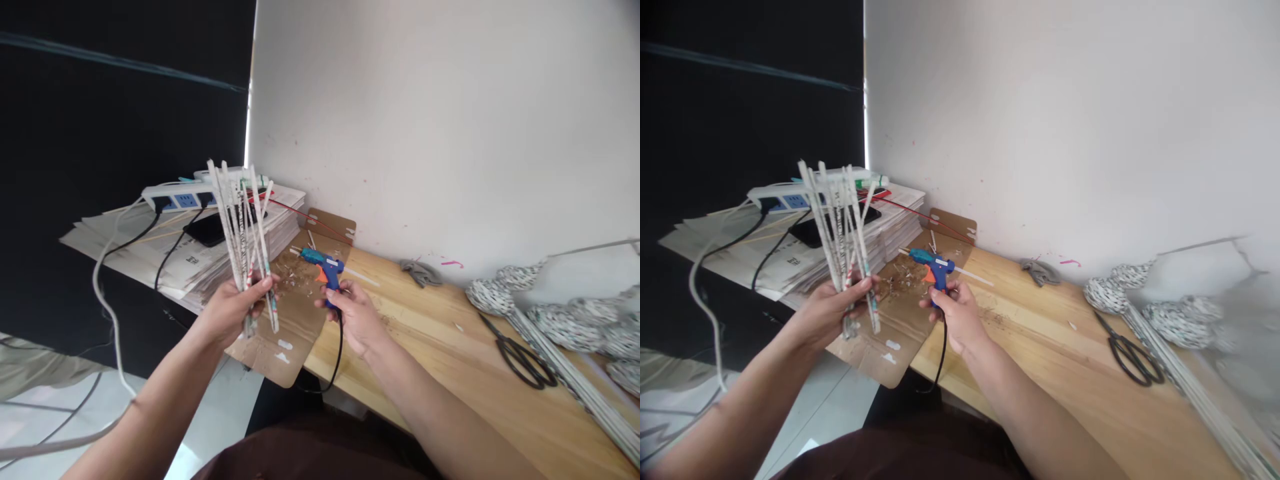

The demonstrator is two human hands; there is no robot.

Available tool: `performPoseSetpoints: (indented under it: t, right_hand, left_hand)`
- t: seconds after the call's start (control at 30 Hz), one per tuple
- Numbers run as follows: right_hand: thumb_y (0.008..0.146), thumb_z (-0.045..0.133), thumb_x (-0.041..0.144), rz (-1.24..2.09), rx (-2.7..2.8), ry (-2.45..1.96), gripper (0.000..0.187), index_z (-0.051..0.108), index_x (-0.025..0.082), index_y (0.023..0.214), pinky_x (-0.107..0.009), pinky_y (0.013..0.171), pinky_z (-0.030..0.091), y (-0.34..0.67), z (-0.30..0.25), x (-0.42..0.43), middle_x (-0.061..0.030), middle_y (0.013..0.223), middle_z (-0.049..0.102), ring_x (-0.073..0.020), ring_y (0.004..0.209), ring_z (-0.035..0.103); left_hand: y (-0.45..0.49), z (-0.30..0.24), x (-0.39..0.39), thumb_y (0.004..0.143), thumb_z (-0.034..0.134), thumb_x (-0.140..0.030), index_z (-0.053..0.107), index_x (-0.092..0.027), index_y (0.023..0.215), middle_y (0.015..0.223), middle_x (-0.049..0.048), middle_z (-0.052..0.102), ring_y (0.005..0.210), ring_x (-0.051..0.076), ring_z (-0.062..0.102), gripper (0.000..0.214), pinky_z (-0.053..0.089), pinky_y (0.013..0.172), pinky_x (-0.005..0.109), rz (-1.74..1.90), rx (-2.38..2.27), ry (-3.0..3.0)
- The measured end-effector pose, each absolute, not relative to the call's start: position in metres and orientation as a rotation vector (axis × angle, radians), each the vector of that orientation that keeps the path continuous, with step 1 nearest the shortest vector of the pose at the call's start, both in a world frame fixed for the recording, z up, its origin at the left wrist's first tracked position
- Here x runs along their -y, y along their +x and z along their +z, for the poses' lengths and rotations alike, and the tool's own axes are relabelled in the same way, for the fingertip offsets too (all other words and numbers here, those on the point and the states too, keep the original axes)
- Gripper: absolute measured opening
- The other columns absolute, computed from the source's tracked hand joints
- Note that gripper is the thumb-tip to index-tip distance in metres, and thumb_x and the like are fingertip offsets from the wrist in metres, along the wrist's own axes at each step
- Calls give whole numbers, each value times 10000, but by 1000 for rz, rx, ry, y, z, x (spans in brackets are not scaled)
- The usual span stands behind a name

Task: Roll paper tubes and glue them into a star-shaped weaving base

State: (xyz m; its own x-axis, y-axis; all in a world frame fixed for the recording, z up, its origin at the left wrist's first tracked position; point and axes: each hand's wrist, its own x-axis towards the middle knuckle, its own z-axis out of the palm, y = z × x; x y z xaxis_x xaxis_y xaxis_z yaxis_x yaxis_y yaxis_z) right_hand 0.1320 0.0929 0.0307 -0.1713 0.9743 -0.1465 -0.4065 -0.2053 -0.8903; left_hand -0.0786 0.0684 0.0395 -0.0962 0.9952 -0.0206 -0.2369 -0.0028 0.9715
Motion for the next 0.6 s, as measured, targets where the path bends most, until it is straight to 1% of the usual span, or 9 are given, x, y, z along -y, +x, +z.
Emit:
performPoseSetpoints:
  t: [0.03,0.13,0.27,0.33,0.43,0.6]
  right_hand:
    - [598,799,240,1645,852,-919,469,393,222,833,-176,429,390,135,31,-91,7,820,653,-166,672,693]
    - [599,801,203,1698,793,-862,455,416,216,843,-177,425,353,140,31,-84,-9,841,666,-163,662,685]
    - [615,800,183,1718,766,-819,418,448,205,838,-175,417,320,147,32,-75,-23,847,671,-158,662,672]
    - [630,798,181,1733,762,-813,389,469,198,836,-173,418,315,149,31,-71,-32,855,673,-156,671,667]
    - [649,794,177,1765,741,-807,340,507,186,832,-167,414,309,151,31,-67,-42,871,672,-149,680,657]
    - [684,761,148,1888,703,-750,222,589,150,824,-141,392,287,155,35,-63,-46,891,641,-105,681,611]
  left_hand:
    - [-73,38,-75,694,785,-345,695,-127,854,751,46,653,601,89,544,284,311,428,155,1405,-1083,947]
    - [-57,38,-93,701,779,-356,641,-124,786,681,12,624,523,53,489,283,302,432,152,1437,-1044,915]
    - [-41,41,-110,619,824,-370,659,-125,831,699,5,626,565,70,537,364,312,439,158,1498,-1028,904]
    - [-36,43,-114,586,839,-365,662,-125,818,659,-4,621,504,54,491,378,305,431,164,1473,-1022,878]
    - [-32,44,-117,589,839,-332,648,-125,778,614,-10,610,460,38,437,339,304,428,165,1443,-992,868]
    - [-27,43,-120,573,836,-294,634,-111,726,618,6,608,526,65,509,312,291,417,152,1503,-961,832]
